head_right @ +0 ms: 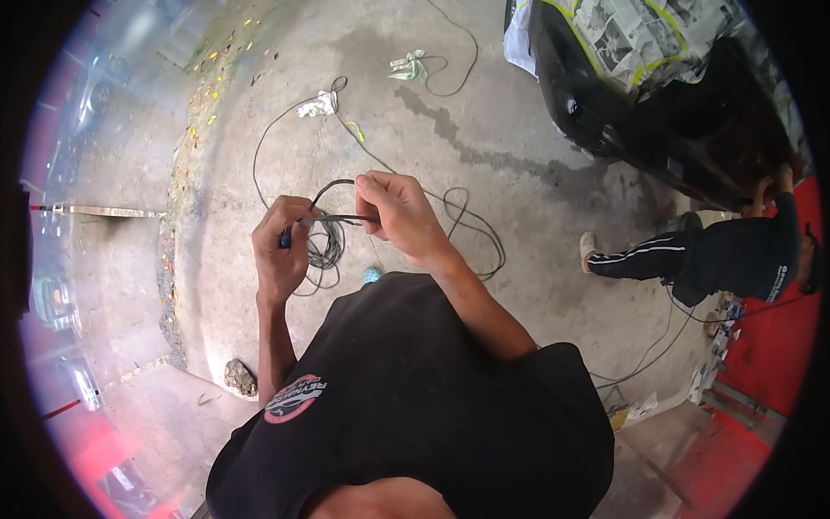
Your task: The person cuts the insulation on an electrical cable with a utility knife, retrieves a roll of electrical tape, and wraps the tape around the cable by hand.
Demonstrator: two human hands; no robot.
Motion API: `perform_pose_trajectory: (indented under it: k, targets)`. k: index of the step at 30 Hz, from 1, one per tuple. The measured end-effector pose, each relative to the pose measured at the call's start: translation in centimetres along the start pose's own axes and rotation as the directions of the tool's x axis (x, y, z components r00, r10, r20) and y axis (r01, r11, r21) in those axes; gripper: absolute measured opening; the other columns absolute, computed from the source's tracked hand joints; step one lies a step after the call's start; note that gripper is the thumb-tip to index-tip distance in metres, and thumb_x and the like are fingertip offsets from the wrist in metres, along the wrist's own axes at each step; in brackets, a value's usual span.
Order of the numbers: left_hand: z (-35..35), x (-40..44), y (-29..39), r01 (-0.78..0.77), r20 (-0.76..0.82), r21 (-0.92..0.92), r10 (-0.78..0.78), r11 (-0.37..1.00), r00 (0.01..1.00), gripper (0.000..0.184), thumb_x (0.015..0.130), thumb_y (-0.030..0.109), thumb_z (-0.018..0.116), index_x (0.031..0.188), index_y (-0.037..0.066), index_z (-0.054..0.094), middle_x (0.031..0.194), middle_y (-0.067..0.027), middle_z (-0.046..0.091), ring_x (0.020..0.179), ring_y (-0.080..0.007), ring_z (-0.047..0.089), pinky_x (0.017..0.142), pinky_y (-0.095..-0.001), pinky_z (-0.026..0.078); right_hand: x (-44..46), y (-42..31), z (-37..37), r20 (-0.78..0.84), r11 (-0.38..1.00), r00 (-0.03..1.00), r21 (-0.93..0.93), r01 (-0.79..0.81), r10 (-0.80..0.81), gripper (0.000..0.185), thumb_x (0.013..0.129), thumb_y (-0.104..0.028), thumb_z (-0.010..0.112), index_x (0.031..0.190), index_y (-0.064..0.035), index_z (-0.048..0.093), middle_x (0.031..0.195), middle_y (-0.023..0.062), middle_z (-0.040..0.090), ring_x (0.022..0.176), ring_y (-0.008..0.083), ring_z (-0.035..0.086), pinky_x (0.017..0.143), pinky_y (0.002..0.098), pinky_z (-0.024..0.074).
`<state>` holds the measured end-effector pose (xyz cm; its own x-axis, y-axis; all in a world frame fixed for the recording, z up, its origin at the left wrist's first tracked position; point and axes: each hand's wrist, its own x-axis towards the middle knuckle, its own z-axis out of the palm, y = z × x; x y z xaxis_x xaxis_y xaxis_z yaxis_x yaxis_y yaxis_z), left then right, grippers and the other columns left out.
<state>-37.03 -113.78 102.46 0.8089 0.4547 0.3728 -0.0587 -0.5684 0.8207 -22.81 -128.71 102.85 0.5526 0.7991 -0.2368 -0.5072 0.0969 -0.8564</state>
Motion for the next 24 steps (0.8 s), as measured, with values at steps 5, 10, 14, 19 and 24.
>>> perform_pose_trajectory:
  k: [5, 10, 14, 19, 24]
  targets:
    - [0.8, 0.3, 0.9, -0.008, 0.023, 0.054, 0.007, 0.999, 1.0, 0.024, 0.077, -0.021, 0.058, 0.086, 0.0, 0.065, 0.101, -0.0099, 0.068, 0.079, -0.0201, 0.068, 0.065, -0.0298, 0.05, 0.0, 0.0, -0.7, -0.009, 1.0, 1.0, -0.016, 0.011, -0.012, 0.038, 0.104, -0.027, 0.05, 0.07, -0.0087, 0.048, 0.061, 0.0013, 0.049, 0.051, 0.007, 0.043, 0.044, 0.0227, 0.0276]
    - [2.2, 0.2, 0.7, -0.042, -0.029, 0.117, 0.046, 0.992, 0.999, 0.021, 0.075, -0.02, 0.06, 0.081, 0.001, 0.064, 0.104, -0.0099, 0.068, 0.068, -0.0179, 0.067, 0.057, -0.0285, 0.048, 0.4, 0.0, -1.8, 0.004, 0.998, 0.999, 0.052, -0.04, 0.04, 0.041, 0.104, -0.029, 0.049, 0.068, -0.0127, 0.04, 0.059, 0.0022, 0.048, 0.05, 0.0082, 0.041, 0.044, 0.0241, 0.0281]
    - [3.3, 0.0, -0.3, -0.155, -0.058, 0.258, 0.176, 0.953, 0.983, 0.023, 0.071, -0.019, 0.063, 0.078, 0.003, 0.063, 0.107, -0.0088, 0.067, 0.057, -0.0132, 0.06, 0.052, -0.0277, 0.045, 1.0, 0.1, -2.8, 0.04, 0.983, 0.994, 0.152, -0.106, 0.101, 0.042, 0.104, -0.032, 0.048, 0.068, -0.0152, 0.035, 0.059, 0.0016, 0.044, 0.05, 0.0092, 0.039, 0.045, 0.0247, 0.0281]
    - [5.0, -0.1, -1.0, -0.194, -0.052, 0.377, 0.229, 0.906, 0.972, 0.026, 0.063, -0.017, 0.067, 0.076, 0.005, 0.062, 0.109, -0.0076, 0.067, 0.051, -0.0103, 0.049, 0.049, -0.028, 0.044, 2.5, 1.1, -5.1, 0.125, 0.936, 0.977, 0.288, -0.201, 0.171, 0.042, 0.105, -0.034, 0.047, 0.069, -0.016, 0.035, 0.06, 0.0011, 0.043, 0.052, 0.0095, 0.039, 0.047, 0.0243, 0.0282]
    - [6.2, 0.5, -2.1, -0.039, -0.085, 0.375, 0.076, 0.926, 0.994, 0.028, 0.085, -0.008, 0.066, 0.107, 0.007, 0.073, 0.109, -0.0097, 0.069, 0.069, -0.015, 0.062, 0.057, -0.0259, 0.047, 4.3, 4.1, -6.8, 0.041, 0.999, 0.999, -0.032, -0.007, 0.009, 0.039, 0.107, -0.032, 0.044, 0.073, -0.0125, 0.046, 0.065, -0.0007, 0.046, 0.057, 0.0075, 0.04, 0.051, 0.022, 0.0287]
